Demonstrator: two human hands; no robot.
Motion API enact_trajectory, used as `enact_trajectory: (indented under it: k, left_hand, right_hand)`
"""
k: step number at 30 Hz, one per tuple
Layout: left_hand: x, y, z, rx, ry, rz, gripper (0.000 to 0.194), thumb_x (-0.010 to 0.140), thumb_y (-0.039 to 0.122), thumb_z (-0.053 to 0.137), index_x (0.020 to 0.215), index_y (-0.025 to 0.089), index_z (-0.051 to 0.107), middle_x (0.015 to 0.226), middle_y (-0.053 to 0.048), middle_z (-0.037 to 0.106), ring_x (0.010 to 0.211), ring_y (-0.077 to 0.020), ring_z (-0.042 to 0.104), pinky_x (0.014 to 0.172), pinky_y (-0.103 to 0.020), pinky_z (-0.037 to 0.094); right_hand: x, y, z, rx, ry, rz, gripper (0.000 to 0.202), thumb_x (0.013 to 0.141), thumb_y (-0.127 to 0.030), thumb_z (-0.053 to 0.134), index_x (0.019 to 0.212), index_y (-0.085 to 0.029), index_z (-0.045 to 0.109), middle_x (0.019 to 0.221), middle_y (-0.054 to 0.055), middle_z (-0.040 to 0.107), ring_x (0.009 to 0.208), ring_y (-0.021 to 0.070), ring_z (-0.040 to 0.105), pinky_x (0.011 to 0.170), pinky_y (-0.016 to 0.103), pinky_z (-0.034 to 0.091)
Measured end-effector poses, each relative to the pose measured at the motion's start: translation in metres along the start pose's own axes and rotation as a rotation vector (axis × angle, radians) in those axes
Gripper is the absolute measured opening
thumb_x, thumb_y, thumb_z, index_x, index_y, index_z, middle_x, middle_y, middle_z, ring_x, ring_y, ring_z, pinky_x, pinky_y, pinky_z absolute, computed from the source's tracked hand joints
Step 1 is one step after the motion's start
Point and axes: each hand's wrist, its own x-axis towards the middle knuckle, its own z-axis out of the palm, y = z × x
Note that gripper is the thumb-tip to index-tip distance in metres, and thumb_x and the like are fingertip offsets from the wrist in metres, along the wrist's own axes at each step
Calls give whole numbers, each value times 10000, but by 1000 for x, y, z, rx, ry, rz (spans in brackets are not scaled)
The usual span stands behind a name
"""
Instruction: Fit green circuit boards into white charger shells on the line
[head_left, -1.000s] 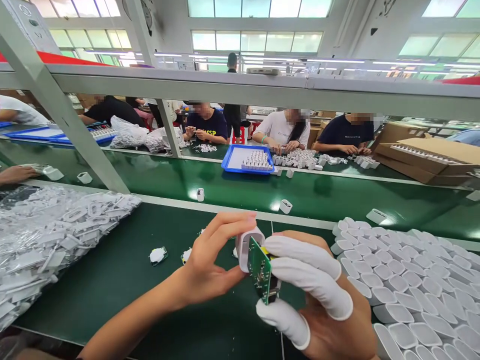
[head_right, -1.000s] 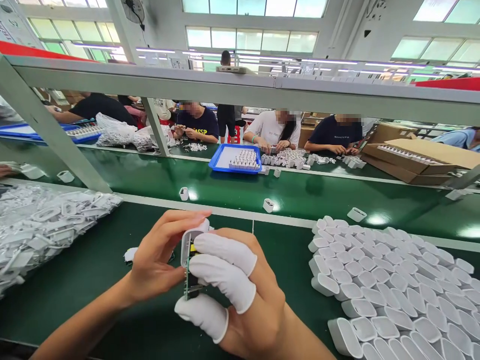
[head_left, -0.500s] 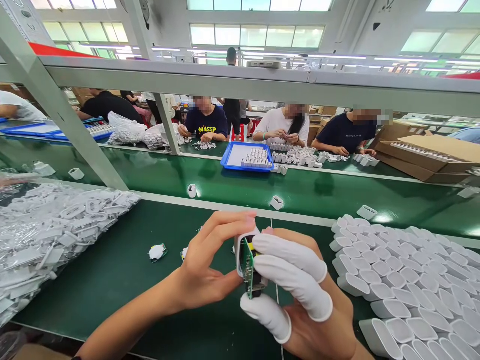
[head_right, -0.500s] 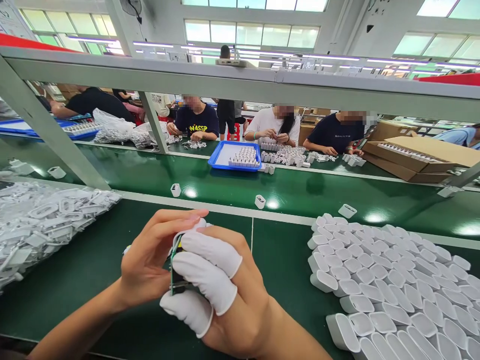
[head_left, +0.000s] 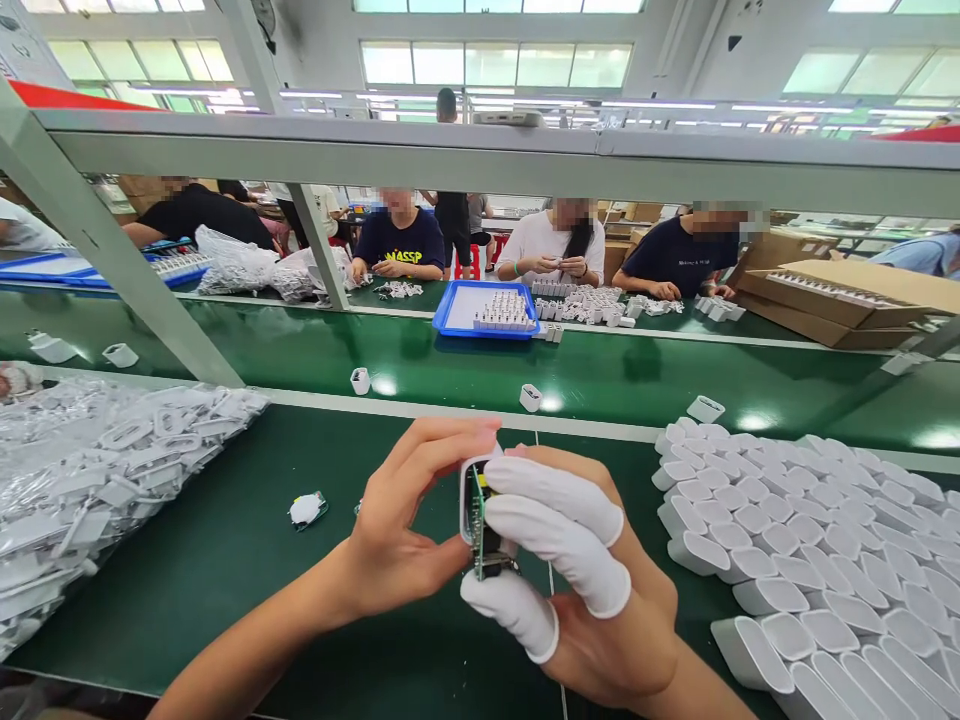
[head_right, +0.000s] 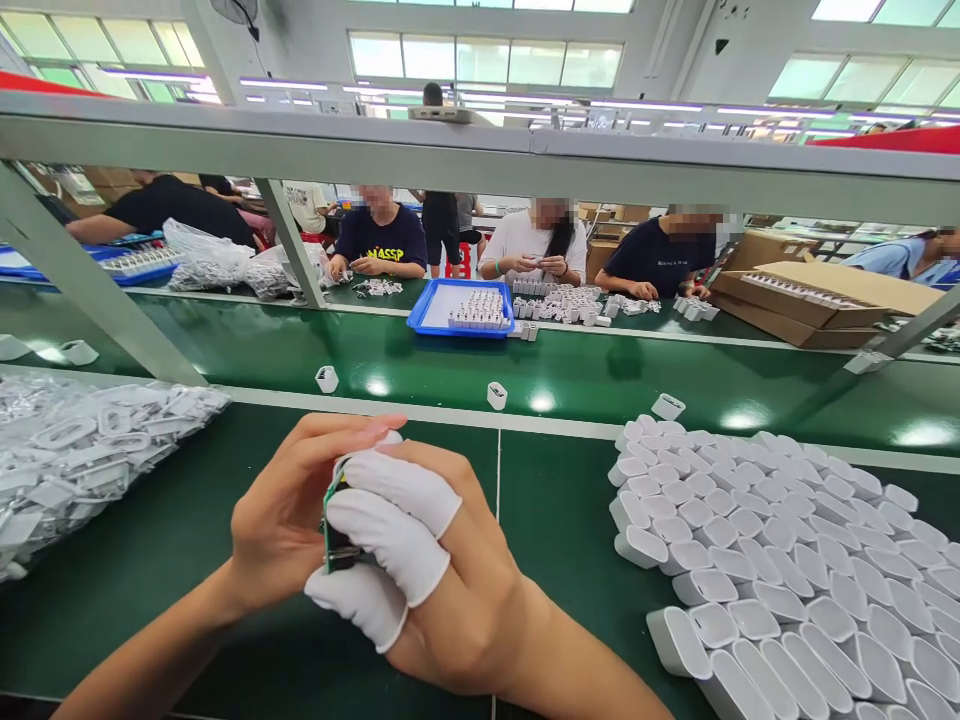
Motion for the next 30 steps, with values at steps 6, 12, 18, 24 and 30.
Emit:
enact_trajectory:
  k: [6, 12, 18, 24, 30]
  left_hand:
    - [-5, -13, 8, -4, 47, -15, 535, 820, 127, 714, 1319, 210, 539, 1208, -103, 608, 1172, -229, 635, 936, -327, 594]
    - [-2, -26, 15, 198, 166, 182, 510, 838, 129, 683, 1319, 181, 522, 1159, -100, 626, 1169, -221, 646, 979, -340, 577]
    - [-1, -26, 12, 366, 158, 290, 427, 876, 176, 667, 1273, 88, 536, 1121, -146, 635, 1090, -214, 655, 930, -323, 590]
    - [-1, -25, 12, 413, 228, 334, 394, 858, 218, 697, 1203, 98, 550, 1047, -120, 614, 965, -211, 656, 790, -326, 590]
    - [-9, -31, 19, 353, 442, 178, 538, 704, 226, 828, 1121, 213, 489, 947, -5, 461, 788, -134, 523, 631, -262, 477]
  right_hand:
    - [-6, 14, 13, 20, 39, 61, 331, 909, -290, 663, 1215, -197, 580, 1305, 135, 586, 1321, 284, 498, 1045, 467, 530]
    - [-10, 31, 20, 614, -105, 570, 564, 928, -402, 630, 1440, -304, 416, 1381, 114, 581, 1192, 242, 641, 896, 351, 612]
    - [-6, 34, 22, 678, -84, 558, 487, 840, -276, 723, 1296, -245, 558, 1185, 96, 691, 959, 205, 716, 759, 286, 626]
    - [-10, 32, 26, 571, -45, 521, 392, 901, -235, 661, 1276, -317, 585, 1081, 31, 734, 867, 168, 733, 735, 262, 631]
    - [-23, 28, 36, 231, 43, 236, 554, 881, -216, 698, 1402, -301, 527, 1254, 73, 693, 1087, 215, 698, 942, 319, 593]
